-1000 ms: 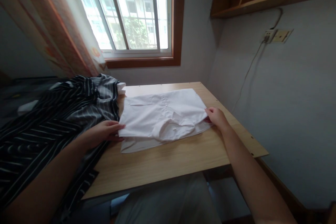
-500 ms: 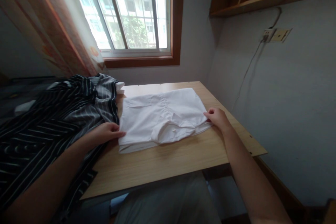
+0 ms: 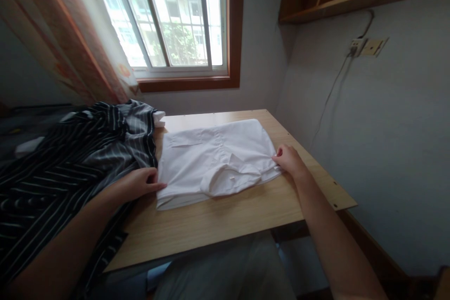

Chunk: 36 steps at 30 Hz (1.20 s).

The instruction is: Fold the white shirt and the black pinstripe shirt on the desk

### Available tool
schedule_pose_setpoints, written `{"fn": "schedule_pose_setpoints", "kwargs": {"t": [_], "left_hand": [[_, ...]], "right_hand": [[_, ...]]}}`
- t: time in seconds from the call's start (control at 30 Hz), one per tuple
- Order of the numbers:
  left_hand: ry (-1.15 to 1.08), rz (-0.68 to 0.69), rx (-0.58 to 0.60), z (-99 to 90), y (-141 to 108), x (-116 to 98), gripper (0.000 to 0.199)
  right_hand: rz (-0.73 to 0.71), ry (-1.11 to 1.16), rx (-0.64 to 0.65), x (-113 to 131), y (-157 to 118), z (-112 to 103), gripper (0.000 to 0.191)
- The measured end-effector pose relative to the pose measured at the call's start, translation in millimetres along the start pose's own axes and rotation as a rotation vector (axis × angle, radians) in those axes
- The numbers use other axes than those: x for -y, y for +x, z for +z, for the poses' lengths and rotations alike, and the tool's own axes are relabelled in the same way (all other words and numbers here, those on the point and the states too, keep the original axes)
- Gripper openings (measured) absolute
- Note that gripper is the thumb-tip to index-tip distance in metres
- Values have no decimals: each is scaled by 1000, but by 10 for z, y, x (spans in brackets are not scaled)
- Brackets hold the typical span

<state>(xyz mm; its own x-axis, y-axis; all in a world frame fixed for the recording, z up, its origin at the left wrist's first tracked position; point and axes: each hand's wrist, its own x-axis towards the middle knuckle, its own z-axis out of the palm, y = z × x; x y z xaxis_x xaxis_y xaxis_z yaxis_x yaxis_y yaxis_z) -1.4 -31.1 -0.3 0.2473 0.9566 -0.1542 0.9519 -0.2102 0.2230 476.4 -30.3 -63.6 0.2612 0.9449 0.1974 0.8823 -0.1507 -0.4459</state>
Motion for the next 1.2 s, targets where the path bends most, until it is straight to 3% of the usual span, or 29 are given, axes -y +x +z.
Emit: {"fn": "schedule_pose_setpoints", "kwargs": {"t": [0.13, 0.2, 0.27, 0.4, 0.47, 0.67, 1.0, 1.2], "left_hand": [[29, 156, -287, 59, 5, -77, 28], [49, 292, -450, 143, 47, -137, 31], [71, 395, -525, 266, 111, -172, 39], [159, 413, -404, 513, 219, -144, 56], [209, 368, -314, 574, 234, -118, 62], [253, 302, -242, 585, 218, -96, 64], [234, 285, -222, 587, 225, -98, 64], [223, 281, -196, 549, 185, -134, 64]], "right_hand": [[-53, -169, -142, 53, 11, -12, 38], [-142, -252, -149, 143, 54, -46, 44], [-264, -287, -110, 286, 127, -60, 45], [-544, -257, 54, 590, 306, 97, 52], [-568, -272, 115, 659, 381, 250, 52], [-322, -306, 169, 504, 506, 557, 65], [-126, -276, 153, 364, 601, 526, 70], [-117, -301, 145, 349, 571, 547, 68]]}}
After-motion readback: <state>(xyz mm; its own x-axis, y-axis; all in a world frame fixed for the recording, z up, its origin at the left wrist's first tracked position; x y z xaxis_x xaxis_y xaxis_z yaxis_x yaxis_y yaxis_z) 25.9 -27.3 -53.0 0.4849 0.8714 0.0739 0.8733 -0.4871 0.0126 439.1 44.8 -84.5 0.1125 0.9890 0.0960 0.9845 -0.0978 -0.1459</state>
